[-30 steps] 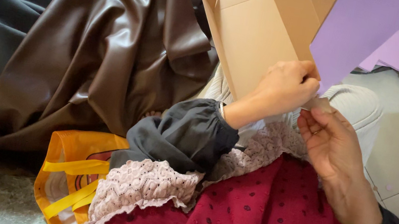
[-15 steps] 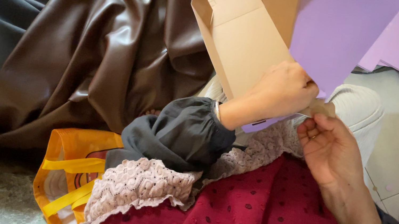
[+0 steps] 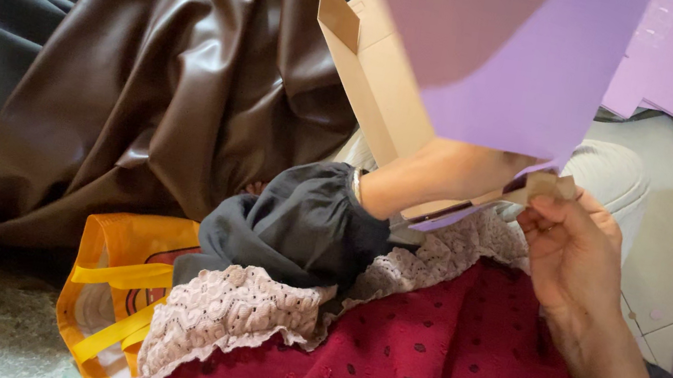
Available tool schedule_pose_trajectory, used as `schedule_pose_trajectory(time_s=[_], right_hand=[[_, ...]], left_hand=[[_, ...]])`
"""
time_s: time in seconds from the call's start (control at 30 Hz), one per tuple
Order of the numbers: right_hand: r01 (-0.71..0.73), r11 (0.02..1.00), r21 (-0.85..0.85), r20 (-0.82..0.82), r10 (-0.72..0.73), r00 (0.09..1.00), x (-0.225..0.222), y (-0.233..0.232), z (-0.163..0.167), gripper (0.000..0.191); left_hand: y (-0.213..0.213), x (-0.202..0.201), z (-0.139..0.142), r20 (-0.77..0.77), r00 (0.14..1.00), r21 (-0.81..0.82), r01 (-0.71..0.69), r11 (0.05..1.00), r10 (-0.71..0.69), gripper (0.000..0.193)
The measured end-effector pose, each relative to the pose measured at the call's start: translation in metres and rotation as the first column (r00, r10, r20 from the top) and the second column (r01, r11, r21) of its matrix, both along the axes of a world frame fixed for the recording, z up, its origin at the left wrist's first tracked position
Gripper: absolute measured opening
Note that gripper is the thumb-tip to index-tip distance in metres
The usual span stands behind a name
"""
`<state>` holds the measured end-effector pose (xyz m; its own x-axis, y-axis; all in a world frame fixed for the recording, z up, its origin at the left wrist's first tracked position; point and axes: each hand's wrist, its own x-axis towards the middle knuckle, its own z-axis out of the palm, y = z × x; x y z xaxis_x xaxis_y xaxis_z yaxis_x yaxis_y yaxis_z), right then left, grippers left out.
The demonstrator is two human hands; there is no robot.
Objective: The person assembles a cardboard box by folding and taping its flaps. They then place a smaller pink box inside the larger box and continue to secure the packaging.
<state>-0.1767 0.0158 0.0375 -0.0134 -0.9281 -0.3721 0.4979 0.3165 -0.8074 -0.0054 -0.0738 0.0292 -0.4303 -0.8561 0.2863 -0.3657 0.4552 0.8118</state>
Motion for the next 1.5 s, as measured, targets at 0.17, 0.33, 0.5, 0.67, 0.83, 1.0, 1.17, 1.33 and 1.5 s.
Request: schedule_pose_trajectory(time_s=[0.17, 0.33, 0.5, 0.67, 0.83, 1.0, 1.17, 1.33, 1.5], right_hand=[[0.006, 1.000, -0.025, 0.012, -0.006, 1.000, -0.003, 0.007, 0.003, 0.013], [-0.032, 0.999, -0.015, -0.003, 0.032, 0.999, -0.007, 0.010, 0.004, 0.016], [-0.039, 0.998, -0.055, -0.058, 0.036, 0.998, -0.009, 0.004, 0.001, 0.014], [-0.083, 0.995, 0.054, -0.076, 0.087, 0.993, -0.007, -0.007, -0.008, 0.016], [-0.023, 0.987, 0.162, -0.084, 0.037, 0.996, -0.003, -0.014, -0.021, 0.029], [0.010, 0.986, 0.165, -0.103, 0.007, 0.995, -0.001, -0.012, -0.033, 0.034], [-0.082, 0.986, 0.148, -0.191, 0.110, 0.975, -0.003, -0.003, -0.041, 0.026], [-0.126, 0.971, 0.204, -0.216, 0.171, 0.961, -0.008, 0.006, -0.044, 0.023], [-0.128, 0.981, 0.148, -0.207, 0.157, 0.966, -0.010, 0.014, -0.044, 0.016]], left_hand=[[-0.007, 0.007, -0.010, 0.021, 0.994, -0.030, 0.106, 0.994, -0.105, 0.022], [-0.003, 0.003, -0.006, 0.016, 0.997, -0.010, 0.070, 0.997, -0.070, 0.021], [-0.003, -0.006, -0.008, -0.013, 1.000, 0.038, 0.022, 0.999, -0.021, 0.021], [-0.011, -0.016, -0.021, -0.010, 0.999, 0.116, -0.037, 0.993, 0.038, 0.021], [-0.015, -0.016, -0.025, 0.046, 0.996, 0.154, -0.083, 0.985, 0.077, 0.022], [-0.013, -0.016, -0.023, 0.181, 0.982, 0.200, -0.082, 0.976, 0.045, 0.028], [-0.013, -0.015, -0.021, 0.216, 0.976, 0.194, -0.040, 0.980, -0.003, 0.028], [-0.009, -0.009, -0.014, 0.285, 0.953, 0.254, 0.025, 0.967, -0.100, 0.026], [-0.004, -0.004, -0.004, 0.265, 0.951, 0.236, 0.096, 0.967, -0.159, 0.022]])
